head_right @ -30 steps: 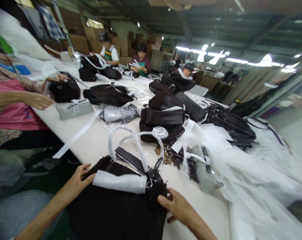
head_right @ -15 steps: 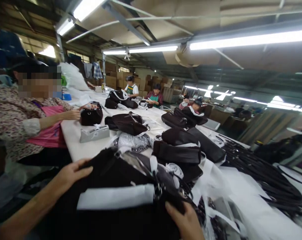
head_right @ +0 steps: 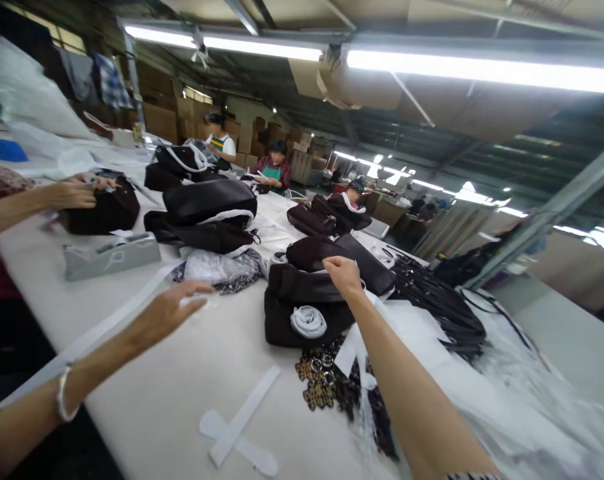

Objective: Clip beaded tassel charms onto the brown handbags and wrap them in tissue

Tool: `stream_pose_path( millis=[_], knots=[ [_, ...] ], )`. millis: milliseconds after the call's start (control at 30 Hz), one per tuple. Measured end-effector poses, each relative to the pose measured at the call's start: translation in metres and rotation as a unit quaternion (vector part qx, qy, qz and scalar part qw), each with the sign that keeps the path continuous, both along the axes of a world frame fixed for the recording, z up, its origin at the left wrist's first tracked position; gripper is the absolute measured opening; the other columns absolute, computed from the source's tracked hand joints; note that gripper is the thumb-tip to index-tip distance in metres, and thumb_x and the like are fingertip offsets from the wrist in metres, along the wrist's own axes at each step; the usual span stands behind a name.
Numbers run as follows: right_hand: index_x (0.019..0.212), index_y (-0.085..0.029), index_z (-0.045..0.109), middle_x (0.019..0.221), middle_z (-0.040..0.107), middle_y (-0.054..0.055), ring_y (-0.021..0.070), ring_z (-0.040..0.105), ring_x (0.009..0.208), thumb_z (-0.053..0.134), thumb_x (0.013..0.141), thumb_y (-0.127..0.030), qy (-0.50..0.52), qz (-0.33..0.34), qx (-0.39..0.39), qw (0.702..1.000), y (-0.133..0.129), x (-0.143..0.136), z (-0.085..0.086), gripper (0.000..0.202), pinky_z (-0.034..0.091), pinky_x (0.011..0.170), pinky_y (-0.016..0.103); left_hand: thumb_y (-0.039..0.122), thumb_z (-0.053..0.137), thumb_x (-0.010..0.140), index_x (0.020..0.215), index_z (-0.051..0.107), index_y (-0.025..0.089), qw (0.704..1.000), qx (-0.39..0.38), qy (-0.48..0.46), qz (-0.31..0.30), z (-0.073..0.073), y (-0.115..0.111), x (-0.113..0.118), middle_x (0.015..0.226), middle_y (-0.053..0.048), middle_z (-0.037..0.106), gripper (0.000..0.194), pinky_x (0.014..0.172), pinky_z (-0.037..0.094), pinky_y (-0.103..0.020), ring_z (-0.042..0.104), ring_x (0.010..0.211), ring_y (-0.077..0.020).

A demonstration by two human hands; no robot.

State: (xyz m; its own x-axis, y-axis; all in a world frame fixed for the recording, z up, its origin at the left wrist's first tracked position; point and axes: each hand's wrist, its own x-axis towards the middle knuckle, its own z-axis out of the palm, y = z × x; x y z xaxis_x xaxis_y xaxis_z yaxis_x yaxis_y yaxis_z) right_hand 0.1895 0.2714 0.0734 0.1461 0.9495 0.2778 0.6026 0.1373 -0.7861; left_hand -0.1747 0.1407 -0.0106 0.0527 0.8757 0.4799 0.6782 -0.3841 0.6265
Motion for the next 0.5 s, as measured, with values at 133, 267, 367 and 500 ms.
stream_pose_path(
  millis=[133, 267, 367, 500],
  knots=[
    [0.096, -0.016, 0.073, 0.095, 0.073, 0.01, 0.028, 0.065, 0.102, 0.062, 0.073, -0.029, -0.13, -0.085, 0.009, 0.988, 0.026, 0.048, -0.012, 0.029, 0.044, 0.1, 0.042, 0.038, 0.052, 0.091, 0.12, 0.063, 0.025, 0.988, -0.011, 0.15, -0.027, -0.144, -0.037, 0.037, 0.13, -0.006, 0.063, 0.034, 0.099, 0.049, -0.037, 0.059, 0.118, -0.0235],
    [0.124, -0.011, 0.06, 0.122, 0.065, 0.015, 0.0276, 0.059, 0.116, 0.06, 0.076, -0.029, -0.219, -0.087, 0.025, 0.971, 0.073, 0.057, -0.011, 0.051, 0.04, 0.104, 0.04, 0.037, 0.053, 0.091, 0.136, 0.051, 0.028, 0.948, 0.103, 0.3, 0.0, -0.196, -0.052, 0.05, 0.141, -0.004, 0.055, 0.046, 0.107, 0.04, -0.038, 0.053, 0.126, -0.0229],
    [0.136, -0.013, 0.049, 0.139, 0.052, 0.016, 0.0289, 0.048, 0.128, 0.063, 0.071, -0.021, -0.274, -0.054, 0.032, 0.96, 0.113, 0.049, -0.016, 0.067, 0.037, 0.108, 0.042, 0.041, 0.052, 0.09, 0.139, 0.048, 0.027, 0.917, 0.152, 0.368, 0.02, -0.193, -0.051, 0.049, 0.143, -0.003, 0.053, 0.051, 0.109, 0.036, -0.035, 0.05, 0.128, -0.0209],
    [0.135, -0.02, 0.051, 0.141, 0.05, 0.014, 0.0341, 0.045, 0.129, 0.073, 0.056, -0.014, -0.327, -0.005, 0.024, 0.945, 0.162, 0.043, -0.023, 0.082, 0.038, 0.104, 0.049, 0.039, 0.052, 0.088, 0.134, 0.054, 0.027, 0.892, 0.178, 0.415, 0.022, -0.179, -0.046, 0.047, 0.137, -0.002, 0.058, 0.047, 0.103, 0.042, -0.032, 0.053, 0.124, -0.0199]
  ],
)
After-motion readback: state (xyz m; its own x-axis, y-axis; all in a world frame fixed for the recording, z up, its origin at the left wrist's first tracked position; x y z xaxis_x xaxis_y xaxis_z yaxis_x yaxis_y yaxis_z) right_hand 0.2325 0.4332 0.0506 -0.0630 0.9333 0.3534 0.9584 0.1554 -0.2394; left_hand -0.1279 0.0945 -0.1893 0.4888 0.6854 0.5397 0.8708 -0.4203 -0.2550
